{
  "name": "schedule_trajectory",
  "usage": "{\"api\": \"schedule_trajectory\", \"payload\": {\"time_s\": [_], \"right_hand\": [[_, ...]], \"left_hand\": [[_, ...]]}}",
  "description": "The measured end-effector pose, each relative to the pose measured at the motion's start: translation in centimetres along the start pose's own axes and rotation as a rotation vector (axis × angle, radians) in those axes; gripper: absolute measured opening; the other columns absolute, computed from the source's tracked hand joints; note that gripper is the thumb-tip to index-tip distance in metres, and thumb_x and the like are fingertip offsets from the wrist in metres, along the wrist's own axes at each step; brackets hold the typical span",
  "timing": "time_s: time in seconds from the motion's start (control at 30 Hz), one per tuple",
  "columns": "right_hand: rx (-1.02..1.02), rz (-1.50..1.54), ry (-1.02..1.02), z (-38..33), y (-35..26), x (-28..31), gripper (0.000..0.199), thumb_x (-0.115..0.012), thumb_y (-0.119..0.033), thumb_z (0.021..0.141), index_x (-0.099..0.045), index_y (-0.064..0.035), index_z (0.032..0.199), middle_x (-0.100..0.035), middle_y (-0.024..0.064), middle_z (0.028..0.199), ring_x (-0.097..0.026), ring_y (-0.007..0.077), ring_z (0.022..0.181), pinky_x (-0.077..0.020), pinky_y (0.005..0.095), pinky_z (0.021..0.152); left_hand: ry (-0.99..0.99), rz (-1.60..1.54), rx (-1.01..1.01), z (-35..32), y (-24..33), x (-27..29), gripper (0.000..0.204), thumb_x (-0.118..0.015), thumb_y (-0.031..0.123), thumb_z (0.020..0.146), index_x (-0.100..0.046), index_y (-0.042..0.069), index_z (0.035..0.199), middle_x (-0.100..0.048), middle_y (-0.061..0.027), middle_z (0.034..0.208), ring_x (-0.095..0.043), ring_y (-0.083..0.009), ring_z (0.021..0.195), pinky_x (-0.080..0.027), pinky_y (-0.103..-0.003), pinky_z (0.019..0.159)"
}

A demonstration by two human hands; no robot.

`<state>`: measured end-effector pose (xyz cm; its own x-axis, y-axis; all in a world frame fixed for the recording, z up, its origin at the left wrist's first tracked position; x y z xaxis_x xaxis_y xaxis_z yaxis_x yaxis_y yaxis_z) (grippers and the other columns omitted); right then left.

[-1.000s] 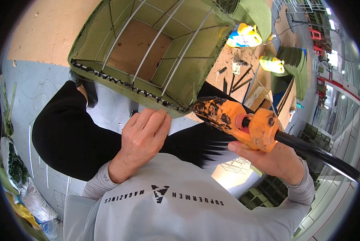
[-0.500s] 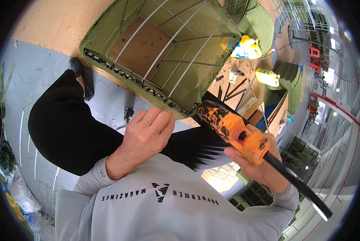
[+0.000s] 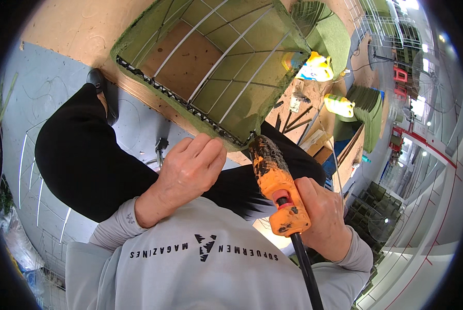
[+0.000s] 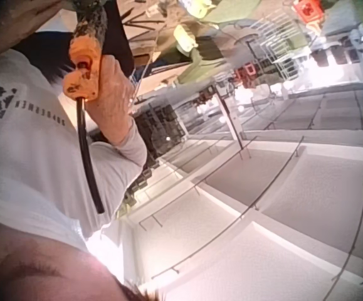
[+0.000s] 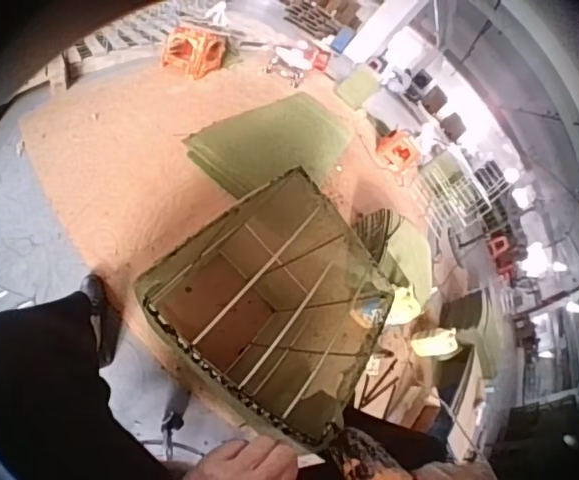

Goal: The recorder uses a hot glue gun to attach artificial turf pieces to a wire frame to create a planter or decorative box.

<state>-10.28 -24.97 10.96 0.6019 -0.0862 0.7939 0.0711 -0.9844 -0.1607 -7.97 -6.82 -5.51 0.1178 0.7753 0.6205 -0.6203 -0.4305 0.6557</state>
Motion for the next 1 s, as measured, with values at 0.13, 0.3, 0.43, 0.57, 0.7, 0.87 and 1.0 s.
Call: {"api": "schedule_trajectory", "payload": {"time_s": [0.13,0.3,0.43,0.57,0.7,0.87,1.0], "right_hand": [[0.018,-0.06,0.038,0.2,-0.4,-0.2,0.038,-0.08,-0.016,0.069,-0.051,-0.0056,0.09,-0.055,0.0111,0.075,-0.061,0.0328,0.064,-0.0438,0.0388,0.052],[0.018,-0.134,0.059,0.4,-0.5,-0.3,0.035,-0.078,-0.016,0.071,-0.05,-0.0055,0.089,-0.054,0.0116,0.074,-0.059,0.0329,0.063,-0.0434,0.0397,0.053],[-0.017,-0.099,0.048,0.5,-0.4,-0.2,0.036,-0.078,-0.017,0.071,-0.05,-0.0056,0.089,-0.054,0.0114,0.074,-0.059,0.0336,0.065,-0.044,0.0404,0.054],[-0.046,-0.004,0.044,0.4,-0.1,0.0,0.035,-0.079,-0.019,0.073,-0.051,-0.0052,0.088,-0.055,0.0114,0.075,-0.06,0.0344,0.066,-0.0438,0.04,0.055],[-0.031,0.153,0.119,0.4,0.3,-0.1,0.031,-0.08,-0.016,0.076,-0.054,-0.003,0.085,-0.062,0.0107,0.073,-0.061,0.0239,0.059,-0.0465,0.0309,0.056],[0.015,0.214,0.209,-0.4,0.0,-0.3,0.034,-0.082,-0.019,0.076,-0.059,-0.0008,0.094,-0.061,0.007,0.074,-0.056,0.0182,0.06,-0.046,0.0294,0.06],[-0.044,0.297,0.147,-0.3,0.5,-0.9,0.03,-0.08,-0.016,0.077,-0.056,-0.002,0.088,-0.06,0.0097,0.073,-0.057,0.026,0.059,-0.0458,0.03,0.058]], "left_hand": [[0.008,0.022,-0.012,0.0,-0.1,-0.1,0.019,-0.064,0.007,0.063,-0.061,0.0,0.081,-0.049,-0.0044,0.081,-0.053,-0.0167,0.075,-0.043,-0.027,0.06],[-0.002,0.027,-0.01,0.1,0.0,0.0,0.018,-0.064,0.007,0.063,-0.061,0.0,0.08,-0.049,-0.0042,0.081,-0.052,-0.0165,0.074,-0.043,-0.027,0.06],[0.008,0.018,-0.001,0.1,-0.1,-0.1,0.018,-0.063,0.008,0.063,-0.06,0.001,0.079,-0.048,-0.0043,0.08,-0.052,-0.0168,0.074,-0.043,-0.027,0.061],[0.005,-0.001,0.004,0.1,-0.1,0.0,0.018,-0.063,0.008,0.063,-0.06,0.0,0.078,-0.046,-0.0046,0.079,-0.053,-0.0175,0.075,-0.044,-0.028,0.061],[0.016,0.032,-0.011,0.1,-0.1,0.4,0.019,-0.063,0.007,0.063,-0.06,0.0,0.08,-0.048,-0.0051,0.081,-0.054,-0.0182,0.076,-0.046,-0.028,0.063],[0.027,0.085,0.017,0.1,-0.4,0.7,0.022,-0.063,0.007,0.063,-0.061,0.0,0.084,-0.05,-0.0059,0.084,-0.055,-0.0192,0.08,-0.047,-0.029,0.065],[0.025,0.1,-0.007,0.0,-0.4,0.7,0.023,-0.064,0.008,0.062,-0.061,0.001,0.084,-0.05,-0.0055,0.084,-0.056,-0.0193,0.081,-0.047,-0.029,0.066]]}}
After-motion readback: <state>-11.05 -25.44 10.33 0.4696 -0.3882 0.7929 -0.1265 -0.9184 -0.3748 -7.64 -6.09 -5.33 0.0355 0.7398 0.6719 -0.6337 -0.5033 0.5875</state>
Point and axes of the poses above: each hand's wrist, its own z-axis towards the middle knuckle, its own x-axis out of the back of the hand, y = z × x, the point moved 2 cm from there along z, towards the middle knuckle
